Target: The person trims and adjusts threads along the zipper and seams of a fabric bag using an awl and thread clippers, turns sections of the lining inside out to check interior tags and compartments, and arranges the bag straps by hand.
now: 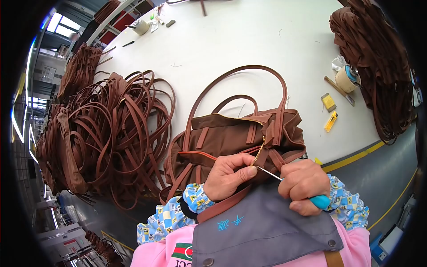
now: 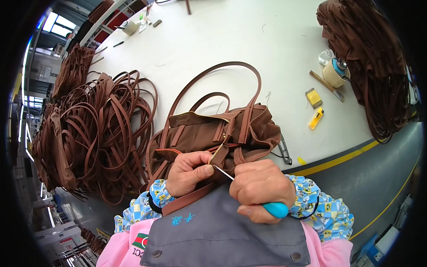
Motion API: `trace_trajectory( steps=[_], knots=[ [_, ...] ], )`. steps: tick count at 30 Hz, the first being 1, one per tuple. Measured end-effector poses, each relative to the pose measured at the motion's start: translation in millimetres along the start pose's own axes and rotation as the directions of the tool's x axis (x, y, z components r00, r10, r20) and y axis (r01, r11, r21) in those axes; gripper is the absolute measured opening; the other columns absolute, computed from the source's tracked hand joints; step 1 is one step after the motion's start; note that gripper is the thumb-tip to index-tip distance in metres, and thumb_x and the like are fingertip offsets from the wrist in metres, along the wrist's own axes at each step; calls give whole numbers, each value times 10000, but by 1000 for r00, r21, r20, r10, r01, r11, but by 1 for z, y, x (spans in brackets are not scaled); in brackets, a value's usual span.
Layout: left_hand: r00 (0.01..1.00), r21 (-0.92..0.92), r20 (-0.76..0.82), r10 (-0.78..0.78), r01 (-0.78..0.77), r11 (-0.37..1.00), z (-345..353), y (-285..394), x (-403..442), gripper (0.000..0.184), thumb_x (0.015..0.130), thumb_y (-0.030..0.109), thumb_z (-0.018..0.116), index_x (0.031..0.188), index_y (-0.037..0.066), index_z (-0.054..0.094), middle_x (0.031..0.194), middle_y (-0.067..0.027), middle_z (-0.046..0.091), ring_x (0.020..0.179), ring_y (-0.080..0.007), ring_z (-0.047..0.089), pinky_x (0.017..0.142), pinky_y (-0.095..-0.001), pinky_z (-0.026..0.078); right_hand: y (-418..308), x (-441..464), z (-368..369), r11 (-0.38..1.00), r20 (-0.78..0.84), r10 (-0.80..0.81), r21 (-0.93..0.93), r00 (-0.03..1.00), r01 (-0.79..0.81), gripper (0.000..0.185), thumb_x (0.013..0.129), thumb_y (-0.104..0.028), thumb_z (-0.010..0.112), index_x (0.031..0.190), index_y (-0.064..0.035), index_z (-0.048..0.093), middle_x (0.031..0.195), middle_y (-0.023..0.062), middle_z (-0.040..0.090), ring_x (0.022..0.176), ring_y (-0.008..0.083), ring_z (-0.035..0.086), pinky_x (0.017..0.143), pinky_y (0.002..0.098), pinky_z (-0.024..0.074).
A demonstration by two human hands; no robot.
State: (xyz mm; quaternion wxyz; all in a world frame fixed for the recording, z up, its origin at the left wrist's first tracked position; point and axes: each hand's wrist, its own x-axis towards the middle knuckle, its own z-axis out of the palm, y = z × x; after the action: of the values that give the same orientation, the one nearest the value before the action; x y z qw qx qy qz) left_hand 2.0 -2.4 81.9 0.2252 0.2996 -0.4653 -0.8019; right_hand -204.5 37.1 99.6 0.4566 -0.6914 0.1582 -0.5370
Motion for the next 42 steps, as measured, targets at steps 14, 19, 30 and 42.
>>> trace_trajectory(
  steps=[14, 19, 30, 42],
  knots=[
    [1000, 1, 8, 5, -5, 1000, -1, -1, 0, 143, 870, 92, 547, 948, -19, 590, 907, -7, 562, 822, -63, 497, 744, -217, 423, -1, 2, 1, 997, 53, -43, -55, 998, 45, 106, 648, -46, 582, 618, -39, 480, 652, 82, 529, 468, 222, 402, 417, 315, 317],
    [1000, 65, 11, 16, -17, 998, -2, -2, 0, 147, 865, 101, 558, 943, -20, 587, 895, -7, 563, 809, -62, 489, 735, -215, 416, -1, 3, 0, 997, 70, -37, -66, 997, 42, 106, 644, -45, 579, 614, -41, 477, 639, 77, 517, 464, 223, 400, 415, 319, 314],
    [994, 195, -15, 104, -100, 976, 1, -3, 0, 122, 840, 62, 576, 920, -27, 596, 853, -29, 586, 770, -72, 506, 697, -226, 429, -2, 4, -2, 999, 80, 25, 33, 996, -27, 124, 648, -39, 552, 591, -39, 442, 573, 78, 474, 470, 245, 432, 429, 329, 333],
    [993, 464, 46, 106, -116, 878, 5, -3, 5, 161, 830, 139, 611, 874, -15, 603, 795, -32, 582, 712, -87, 521, 636, -236, 422, 0, -3, -1, 646, -140, 632, 638, 762, -419, 259, 772, -188, 521, 613, -41, 380, 529, 60, 427, 491, 111, 301, 461, 268, 242]
  ],
)
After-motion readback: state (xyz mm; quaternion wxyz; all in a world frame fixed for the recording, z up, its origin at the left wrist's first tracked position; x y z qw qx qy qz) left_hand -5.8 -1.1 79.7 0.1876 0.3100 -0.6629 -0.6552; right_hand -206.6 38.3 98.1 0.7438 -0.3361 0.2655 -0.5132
